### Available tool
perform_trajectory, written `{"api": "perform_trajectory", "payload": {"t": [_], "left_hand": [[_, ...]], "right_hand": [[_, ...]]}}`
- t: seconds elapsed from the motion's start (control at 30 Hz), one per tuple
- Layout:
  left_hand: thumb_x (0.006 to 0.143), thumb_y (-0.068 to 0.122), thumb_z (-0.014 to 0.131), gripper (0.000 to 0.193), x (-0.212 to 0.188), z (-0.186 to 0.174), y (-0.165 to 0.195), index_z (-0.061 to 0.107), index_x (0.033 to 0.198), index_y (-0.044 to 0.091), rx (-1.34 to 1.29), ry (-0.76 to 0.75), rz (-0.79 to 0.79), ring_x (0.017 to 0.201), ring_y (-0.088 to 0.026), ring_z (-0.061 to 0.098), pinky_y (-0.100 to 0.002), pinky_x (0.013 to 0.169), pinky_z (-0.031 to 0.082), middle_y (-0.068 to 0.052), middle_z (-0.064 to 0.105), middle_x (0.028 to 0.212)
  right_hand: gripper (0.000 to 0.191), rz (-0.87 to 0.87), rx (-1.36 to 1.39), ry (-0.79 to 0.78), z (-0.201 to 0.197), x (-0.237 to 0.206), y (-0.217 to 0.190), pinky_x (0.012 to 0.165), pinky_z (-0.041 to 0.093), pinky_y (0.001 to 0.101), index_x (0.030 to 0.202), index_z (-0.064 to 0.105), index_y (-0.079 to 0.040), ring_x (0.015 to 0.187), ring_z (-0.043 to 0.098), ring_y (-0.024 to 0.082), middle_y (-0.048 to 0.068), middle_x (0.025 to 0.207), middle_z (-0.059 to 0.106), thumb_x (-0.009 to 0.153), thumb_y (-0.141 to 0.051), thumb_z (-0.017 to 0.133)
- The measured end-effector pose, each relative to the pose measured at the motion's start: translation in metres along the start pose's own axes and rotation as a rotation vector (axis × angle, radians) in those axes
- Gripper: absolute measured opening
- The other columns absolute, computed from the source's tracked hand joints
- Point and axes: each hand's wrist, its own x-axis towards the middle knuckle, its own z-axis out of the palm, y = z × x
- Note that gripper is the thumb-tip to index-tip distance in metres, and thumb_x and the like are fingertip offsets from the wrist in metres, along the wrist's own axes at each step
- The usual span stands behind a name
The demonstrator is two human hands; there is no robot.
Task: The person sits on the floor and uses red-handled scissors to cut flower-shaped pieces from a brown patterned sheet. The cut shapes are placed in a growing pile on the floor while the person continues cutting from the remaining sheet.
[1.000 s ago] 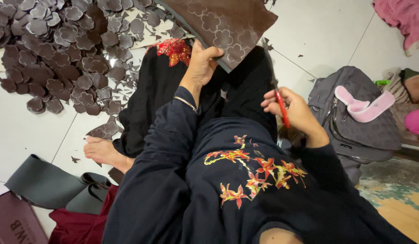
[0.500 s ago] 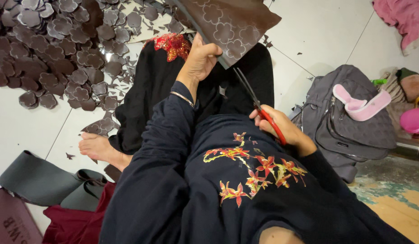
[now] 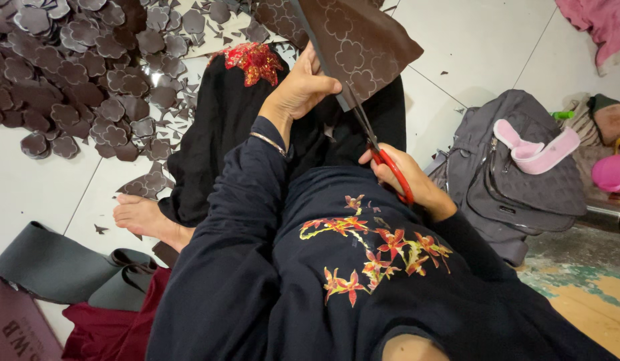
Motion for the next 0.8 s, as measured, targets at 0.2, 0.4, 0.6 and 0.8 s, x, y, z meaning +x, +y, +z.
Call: {"api": "perform_trajectory", "payload": {"t": [0.2,0.4,0.6,0.8], "left_hand": [[0.073,-0.017,0.075,0.109,0.001,0.000,-0.002,0.022,0.162,0.016,0.027,-0.051,0.010,0.141,-0.022,0.049,-0.037,0.109,0.052,-0.006,0.045,0.153],[0.076,-0.016,0.078,0.107,0.000,-0.003,-0.004,0.023,0.163,0.012,0.057,-0.062,0.037,0.144,-0.024,0.047,-0.037,0.117,0.048,-0.008,0.044,0.155],[0.074,-0.013,0.080,0.108,-0.001,0.001,-0.001,0.022,0.162,0.012,0.060,-0.054,0.021,0.141,-0.024,0.049,-0.037,0.115,0.048,-0.009,0.047,0.152],[0.074,-0.014,0.084,0.109,-0.001,0.000,-0.003,0.025,0.163,0.008,0.087,-0.076,0.032,0.146,-0.025,0.046,-0.037,0.121,0.043,-0.010,0.046,0.154]], "right_hand": [[0.063,0.030,0.084,0.033,0.002,0.005,0.013,0.061,0.046,0.0201,0.119,0.060,-0.001,0.067,0.050,0.005,-0.003,0.081,0.050,0.096,-0.060,0.061],[0.059,0.126,0.116,0.109,0.002,0.004,0.022,0.051,0.043,0.0191,0.105,0.059,-0.005,0.057,0.048,0.005,-0.003,0.074,0.051,0.090,-0.063,0.064],[0.065,0.139,0.058,0.157,-0.002,0.004,0.033,0.043,0.041,0.0184,0.093,0.059,-0.007,0.049,0.049,0.004,-0.003,0.066,0.052,0.083,-0.071,0.065],[0.075,0.095,0.105,0.116,0.000,0.004,0.024,0.048,0.041,0.0179,0.101,0.060,-0.004,0.053,0.048,0.004,-0.003,0.070,0.051,0.084,-0.076,0.064]]}}
